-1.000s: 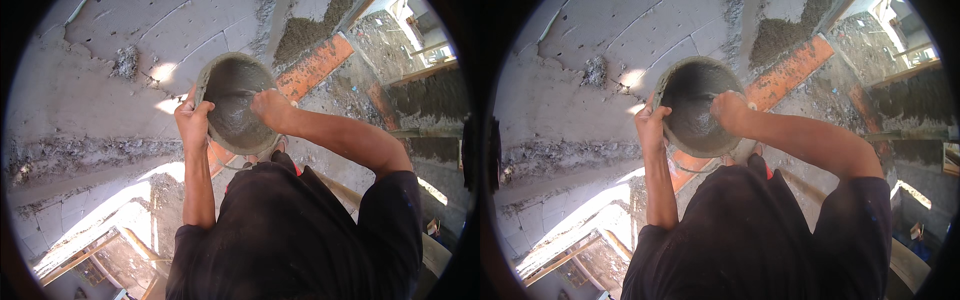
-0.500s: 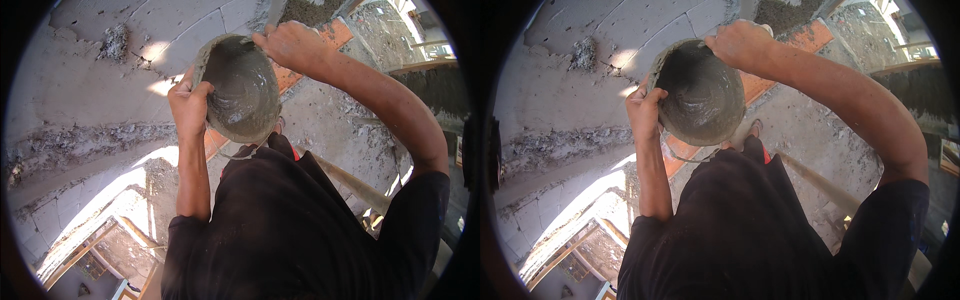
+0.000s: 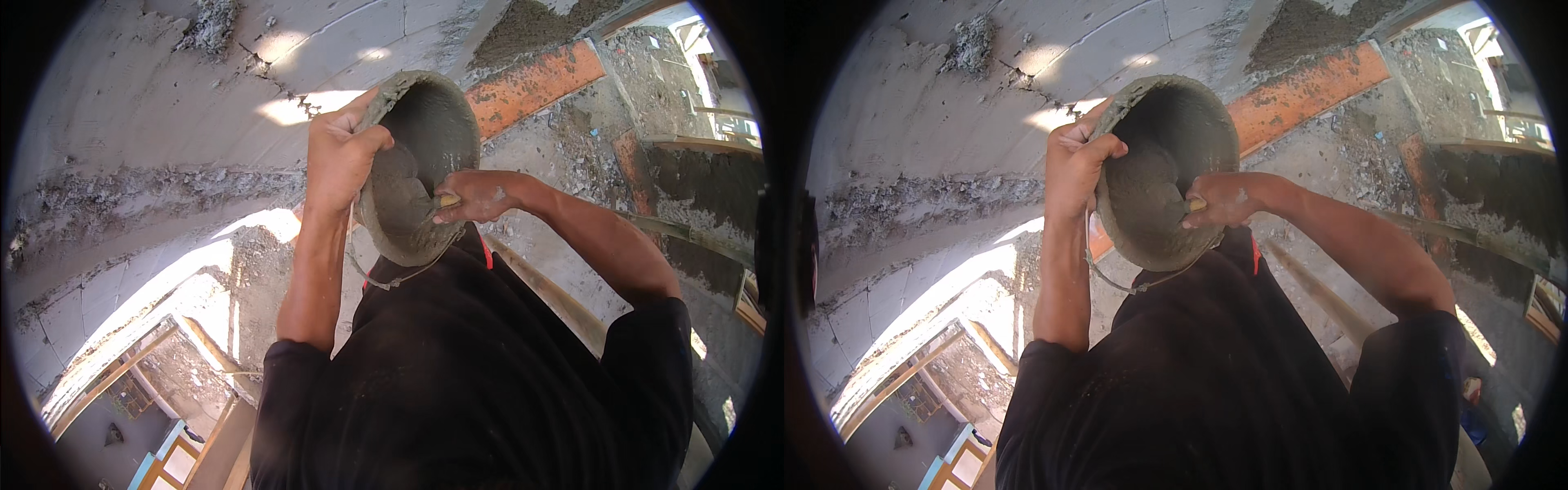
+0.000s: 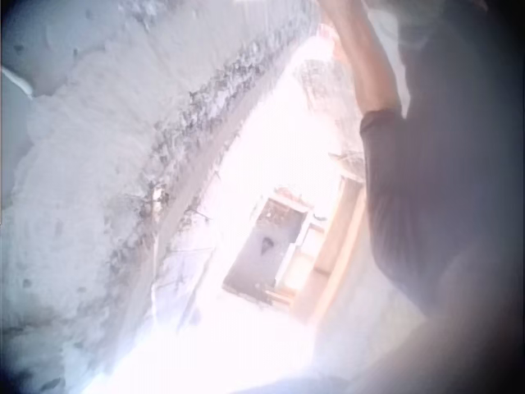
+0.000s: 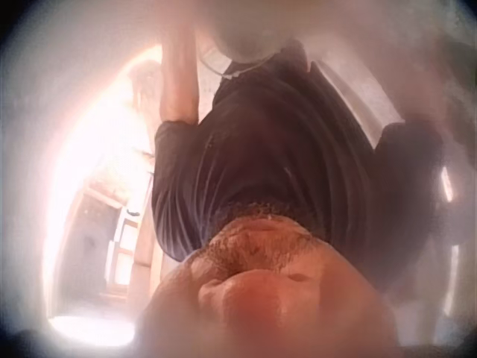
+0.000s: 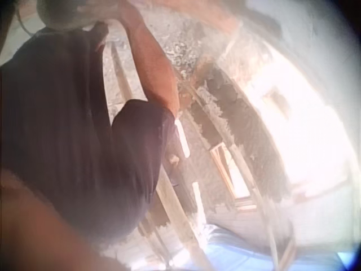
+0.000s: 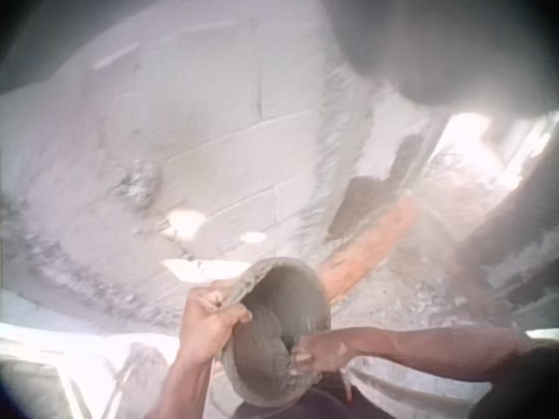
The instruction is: The person applies mortar to a concrete block wall using a trowel, scooping the mixture from a bucket.
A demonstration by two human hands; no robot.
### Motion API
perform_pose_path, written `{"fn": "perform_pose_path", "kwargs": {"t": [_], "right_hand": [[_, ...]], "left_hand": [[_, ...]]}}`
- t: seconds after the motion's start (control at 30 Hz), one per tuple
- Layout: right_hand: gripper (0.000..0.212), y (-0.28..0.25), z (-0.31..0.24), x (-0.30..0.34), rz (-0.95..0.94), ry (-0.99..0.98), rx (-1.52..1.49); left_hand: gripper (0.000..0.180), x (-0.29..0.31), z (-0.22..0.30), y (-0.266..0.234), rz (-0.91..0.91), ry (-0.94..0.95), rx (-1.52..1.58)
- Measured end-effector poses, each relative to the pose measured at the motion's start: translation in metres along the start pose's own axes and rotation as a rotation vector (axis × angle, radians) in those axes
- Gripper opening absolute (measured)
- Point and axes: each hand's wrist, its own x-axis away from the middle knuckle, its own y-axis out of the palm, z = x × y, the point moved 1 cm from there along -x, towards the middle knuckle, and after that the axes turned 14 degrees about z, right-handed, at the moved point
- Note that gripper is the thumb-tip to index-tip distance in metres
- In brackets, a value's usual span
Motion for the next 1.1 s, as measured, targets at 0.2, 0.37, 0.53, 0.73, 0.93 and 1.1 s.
{"fn": "perform_pose_path", "kwargs": {"t": [0.2,0.37,0.53,0.73,0.93,1.1], "right_hand": [[0.042,0.011,-0.034,0.017,0.172,0.026,-0.090],[0.027,-0.046,-0.064,0.041,0.583,-0.270,0.786],[0.031,-0.093,-0.085,0.083,0.550,-0.023,0.833],[0.025,-0.026,-0.035,0.072,0.346,-0.037,0.593],[0.026,-0.036,-0.068,0.069,0.480,0.005,0.430],[0.020,-0.039,-0.049,0.059,0.448,-0.128,0.864]], "left_hand": [[0.054,0.007,-0.011,-0.043,0.175,-0.037,0.066],[0.057,0.008,-0.024,-0.059,0.292,0.020,0.223],[0.058,0.013,-0.022,-0.051,0.297,0.025,0.232],[0.056,0.012,-0.023,-0.032,0.266,0.035,0.201],[0.056,0.014,-0.020,-0.036,0.299,0.011,0.127],[0.057,0.007,-0.032,-0.027,0.199,-0.013,0.147]]}}
